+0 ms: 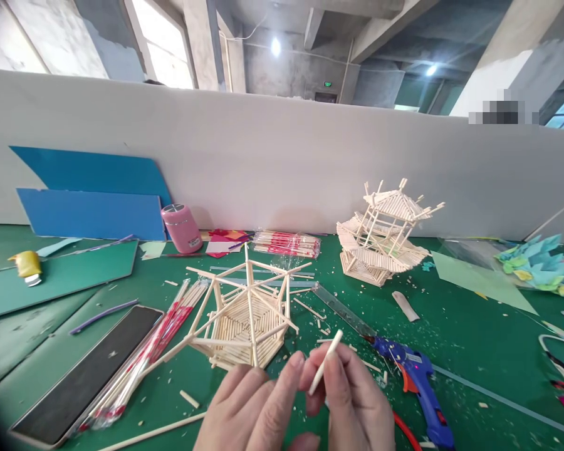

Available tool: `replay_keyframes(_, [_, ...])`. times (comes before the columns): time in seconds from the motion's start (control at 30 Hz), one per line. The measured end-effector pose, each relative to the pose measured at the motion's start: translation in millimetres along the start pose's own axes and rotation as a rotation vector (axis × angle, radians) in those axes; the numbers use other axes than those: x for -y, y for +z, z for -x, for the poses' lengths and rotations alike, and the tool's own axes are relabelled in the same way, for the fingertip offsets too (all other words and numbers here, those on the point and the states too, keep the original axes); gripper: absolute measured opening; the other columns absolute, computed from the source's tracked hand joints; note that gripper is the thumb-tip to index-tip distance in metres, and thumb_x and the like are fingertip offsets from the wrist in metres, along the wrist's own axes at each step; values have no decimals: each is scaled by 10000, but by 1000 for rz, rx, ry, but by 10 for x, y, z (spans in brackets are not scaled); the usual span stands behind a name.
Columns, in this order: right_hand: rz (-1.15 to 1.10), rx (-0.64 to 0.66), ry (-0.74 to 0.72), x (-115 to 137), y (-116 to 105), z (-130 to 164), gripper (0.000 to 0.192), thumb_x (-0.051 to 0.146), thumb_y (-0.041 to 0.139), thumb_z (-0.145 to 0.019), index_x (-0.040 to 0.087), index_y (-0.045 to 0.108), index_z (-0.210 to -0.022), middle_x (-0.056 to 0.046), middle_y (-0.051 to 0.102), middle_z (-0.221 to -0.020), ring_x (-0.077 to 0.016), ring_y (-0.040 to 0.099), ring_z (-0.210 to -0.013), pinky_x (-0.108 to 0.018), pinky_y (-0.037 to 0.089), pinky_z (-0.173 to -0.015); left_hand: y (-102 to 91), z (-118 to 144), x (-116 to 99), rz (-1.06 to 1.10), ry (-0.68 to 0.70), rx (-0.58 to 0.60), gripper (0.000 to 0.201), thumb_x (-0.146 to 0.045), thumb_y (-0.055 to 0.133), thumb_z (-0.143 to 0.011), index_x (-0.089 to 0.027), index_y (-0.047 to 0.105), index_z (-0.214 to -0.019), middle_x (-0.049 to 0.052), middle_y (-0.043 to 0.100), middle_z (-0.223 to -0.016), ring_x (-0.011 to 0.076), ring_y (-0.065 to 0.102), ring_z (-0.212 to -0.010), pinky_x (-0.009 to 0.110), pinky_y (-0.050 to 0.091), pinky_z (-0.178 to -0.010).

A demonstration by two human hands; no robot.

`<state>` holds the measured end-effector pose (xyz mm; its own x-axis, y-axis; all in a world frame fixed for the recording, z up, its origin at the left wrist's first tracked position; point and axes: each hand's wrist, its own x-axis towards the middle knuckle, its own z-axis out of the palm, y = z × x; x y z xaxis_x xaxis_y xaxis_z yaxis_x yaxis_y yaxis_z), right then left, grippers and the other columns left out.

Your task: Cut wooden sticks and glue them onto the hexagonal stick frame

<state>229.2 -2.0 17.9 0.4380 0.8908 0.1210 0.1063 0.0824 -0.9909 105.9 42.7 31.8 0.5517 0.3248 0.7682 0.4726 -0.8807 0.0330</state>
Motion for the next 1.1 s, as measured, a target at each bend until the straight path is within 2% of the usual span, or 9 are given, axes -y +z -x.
replay_keyframes(0.1, [212,-13,-40,45,-129,-217,205,400,448,-853,241,579,-858,27,546,-602,-111,482,-468,-210,432,-449,-62,36,135,69,-89,110,316,-251,431,-859,-41,492,-1088,69,617,-704,192,543,-598,331,424,-525])
replay_keyframes(0.2, [465,155,-181,31,-262,-425,200,350,469,-855,247,579,-987,-7,600,-762,-147,566,-682,-236,467,-603,-103,46,281,158,-195,149,300,-186,410,-846,-98,494,-1121,96,608,-840,226,527,-718,379,422,-612])
replay_keyframes(0.27, [543,232,-292,15,-308,-522,167,315,488,-849,243,595,-954,-32,614,-862,-174,577,-799,-271,467,-677,-112,32,356,173,-228,213,319,-147,400,-843,-123,479,-1151,101,596,-897,237,506,-784,403,408,-673])
replay_keyframes(0.4, [601,275,-410,24,-292,-594,104,244,518,-838,233,603,-897,-29,609,-842,-153,578,-742,-261,464,-636,-109,-22,450,171,-274,381,373,-103,383,-822,-159,460,-1183,106,575,-1005,264,463,-901,438,374,-756])
replay_keyframes(0.53, [636,315,-459,61,-240,-584,112,185,538,-822,230,604,-901,-19,597,-798,-139,567,-704,-251,458,-608,-80,-89,496,176,-290,485,371,-113,370,-816,-186,477,-1163,81,595,-980,267,463,-893,440,366,-753])
replay_keyframes(0.63, [658,321,-468,76,-208,-575,111,172,530,-818,226,608,-878,-17,591,-763,-141,563,-676,-252,454,-589,-44,-133,518,147,-266,510,343,-127,346,-838,-157,498,-1144,83,613,-950,266,476,-874,427,365,-737])
replay_keyframes(0.77, [692,309,-477,75,-172,-567,97,181,531,-814,217,615,-849,-20,589,-733,-140,561,-639,-252,453,-562,-4,-158,539,110,-230,478,337,-121,321,-850,-117,519,-1123,94,629,-929,272,489,-873,423,351,-735])
replay_keyframes(0.93, [704,297,-496,60,-156,-560,89,180,542,-804,214,613,-847,-22,589,-719,-142,560,-630,-256,451,-556,18,-147,553,136,-250,512,332,-119,320,-852,-117,535,-1106,93,633,-898,257,496,-824,404,331,-700])
replay_keyframes(1.1, [703,311,-482,60,-142,-581,92,179,533,-809,213,614,-834,-17,577,-704,-140,542,-620,-261,434,-550,31,-156,551,117,-255,533,350,-112,340,-841,-122,518,-1142,99,642,-936,277,493,-877,417,303,-706])
